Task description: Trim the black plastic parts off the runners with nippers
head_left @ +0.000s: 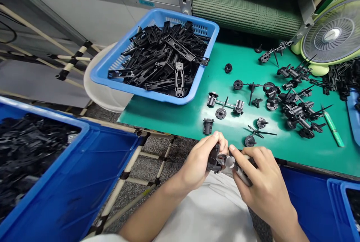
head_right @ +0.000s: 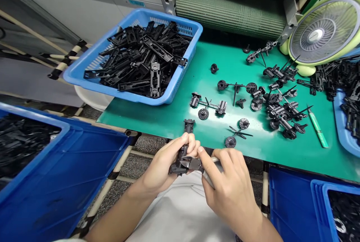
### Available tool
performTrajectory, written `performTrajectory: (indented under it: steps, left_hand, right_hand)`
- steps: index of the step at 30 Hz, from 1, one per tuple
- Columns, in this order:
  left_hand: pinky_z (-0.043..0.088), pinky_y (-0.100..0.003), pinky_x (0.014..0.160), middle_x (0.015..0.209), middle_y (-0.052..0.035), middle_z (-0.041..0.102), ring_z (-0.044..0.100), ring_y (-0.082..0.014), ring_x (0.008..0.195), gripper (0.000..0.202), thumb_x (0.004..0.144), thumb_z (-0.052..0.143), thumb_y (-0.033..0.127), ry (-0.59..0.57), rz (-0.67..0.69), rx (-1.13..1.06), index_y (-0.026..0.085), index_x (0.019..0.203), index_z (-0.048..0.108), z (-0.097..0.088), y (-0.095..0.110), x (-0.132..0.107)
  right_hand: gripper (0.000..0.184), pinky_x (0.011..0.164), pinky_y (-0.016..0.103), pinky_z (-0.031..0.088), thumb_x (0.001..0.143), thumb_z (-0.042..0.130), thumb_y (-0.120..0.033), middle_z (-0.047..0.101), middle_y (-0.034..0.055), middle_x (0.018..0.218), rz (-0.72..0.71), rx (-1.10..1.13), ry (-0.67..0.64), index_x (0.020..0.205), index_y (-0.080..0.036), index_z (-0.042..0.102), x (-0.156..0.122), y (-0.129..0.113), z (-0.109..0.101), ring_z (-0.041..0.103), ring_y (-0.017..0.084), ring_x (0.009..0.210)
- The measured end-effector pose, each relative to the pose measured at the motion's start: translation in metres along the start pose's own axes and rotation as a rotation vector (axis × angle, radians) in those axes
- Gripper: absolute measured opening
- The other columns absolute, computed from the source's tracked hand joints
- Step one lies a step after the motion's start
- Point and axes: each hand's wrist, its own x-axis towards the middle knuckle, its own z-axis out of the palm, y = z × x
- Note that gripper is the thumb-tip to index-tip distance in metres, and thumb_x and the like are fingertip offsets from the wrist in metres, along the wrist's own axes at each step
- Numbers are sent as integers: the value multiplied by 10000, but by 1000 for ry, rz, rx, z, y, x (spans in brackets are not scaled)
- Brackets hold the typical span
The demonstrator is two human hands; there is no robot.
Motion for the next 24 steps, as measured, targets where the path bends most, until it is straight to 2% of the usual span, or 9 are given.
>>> performTrajectory:
  steps: [13,17,19,21,24]
  left_hand:
    - [341,-180,439,612,33,391,351,-78,509,366,844,590,452,-51,-125,-193,170,641,472,0,-6,0]
    - [345,-186,460,631,34,396,352,-81,524,372,834,602,469,4,-134,-193,176,654,460,3,-11,1]
    - [369,-203,500,623,37,403,386,-90,540,391,834,596,497,84,-51,-126,181,657,449,-3,-12,6]
    - [398,-228,555,610,38,430,441,-104,552,398,851,559,522,230,139,17,192,663,439,-17,-10,12]
    - [413,-255,615,582,35,479,508,-129,554,372,876,514,507,551,453,437,213,666,427,-46,-4,23]
  right_hand:
    - [426,669,366,408,896,480,-91,560,79,862,-15,-60,-104,1315,-144,535,-3,1,-7,478,218,753]
    - [373,607,345,400,895,474,-75,561,57,773,-46,-116,-71,1239,-136,603,1,5,0,470,193,665]
    - [364,593,329,411,888,483,-79,571,50,761,-34,-53,-46,1218,-148,619,1,9,5,494,185,659]
    - [376,604,306,442,880,510,-92,600,47,794,37,122,33,1232,-179,612,-3,16,10,542,175,683]
    - [325,622,294,465,851,602,-161,617,38,828,309,341,296,1170,-210,644,-17,37,15,580,171,700]
